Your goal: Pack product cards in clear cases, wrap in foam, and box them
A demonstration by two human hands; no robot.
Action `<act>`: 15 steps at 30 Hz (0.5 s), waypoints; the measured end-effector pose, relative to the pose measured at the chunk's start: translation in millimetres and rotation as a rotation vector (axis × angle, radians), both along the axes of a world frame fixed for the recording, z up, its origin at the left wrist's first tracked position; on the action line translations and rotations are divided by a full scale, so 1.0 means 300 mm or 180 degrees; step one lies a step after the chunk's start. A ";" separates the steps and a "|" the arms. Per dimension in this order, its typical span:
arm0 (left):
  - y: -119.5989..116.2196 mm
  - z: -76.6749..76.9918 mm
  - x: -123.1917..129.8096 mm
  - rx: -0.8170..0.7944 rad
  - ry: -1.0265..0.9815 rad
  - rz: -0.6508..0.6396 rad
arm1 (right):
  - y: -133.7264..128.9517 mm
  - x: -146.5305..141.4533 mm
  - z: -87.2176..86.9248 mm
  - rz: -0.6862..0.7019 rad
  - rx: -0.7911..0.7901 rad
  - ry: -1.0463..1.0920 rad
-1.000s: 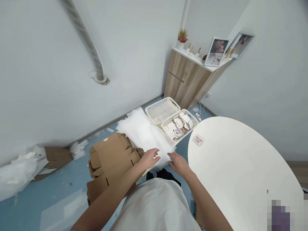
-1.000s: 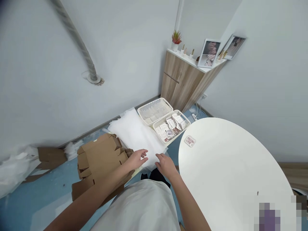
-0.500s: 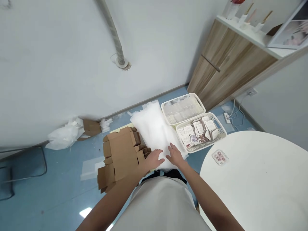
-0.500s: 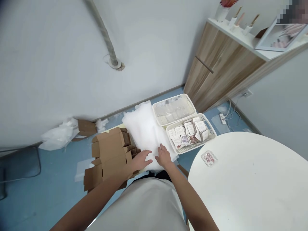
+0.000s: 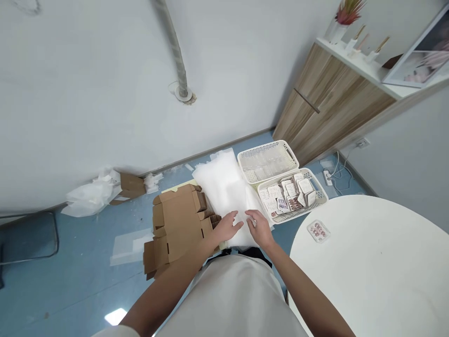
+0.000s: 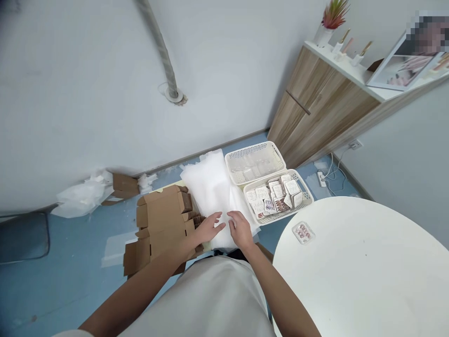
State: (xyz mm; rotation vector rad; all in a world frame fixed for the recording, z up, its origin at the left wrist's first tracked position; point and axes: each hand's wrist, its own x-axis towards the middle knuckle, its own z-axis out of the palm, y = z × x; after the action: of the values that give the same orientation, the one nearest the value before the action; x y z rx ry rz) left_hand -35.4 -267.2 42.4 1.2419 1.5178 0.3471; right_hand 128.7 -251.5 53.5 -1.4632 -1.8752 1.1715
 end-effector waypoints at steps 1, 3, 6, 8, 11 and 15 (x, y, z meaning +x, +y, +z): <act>-0.002 0.006 0.000 -0.0038 -0.0086 0.0170 | -0.011 -0.002 0.022 -0.0150 -0.0038 0.0162; -0.008 0.023 -0.004 -0.0128 -0.0310 0.0521 | -0.037 -0.008 0.063 -0.0479 -0.0157 0.0543; -0.019 0.062 -0.014 -0.0184 -0.0886 0.0818 | -0.089 -0.016 0.109 -0.0842 -0.0315 0.1147; -0.030 0.090 -0.015 -0.0095 -0.1419 0.0753 | -0.130 -0.019 0.137 -0.0984 -0.0385 0.1427; -0.059 0.122 -0.001 0.0051 -0.1983 0.0613 | -0.206 -0.020 0.182 -0.1112 -0.0431 0.1682; -0.124 0.145 0.043 -0.0093 -0.2108 0.0365 | -0.331 -0.024 0.224 -0.1111 -0.0604 0.1981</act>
State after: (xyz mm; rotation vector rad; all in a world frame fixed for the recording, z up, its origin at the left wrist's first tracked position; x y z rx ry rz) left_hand -22.4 -304.4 85.8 0.8899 1.0133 0.7282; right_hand 121.6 -350.9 120.7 -1.2525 -1.0714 1.4405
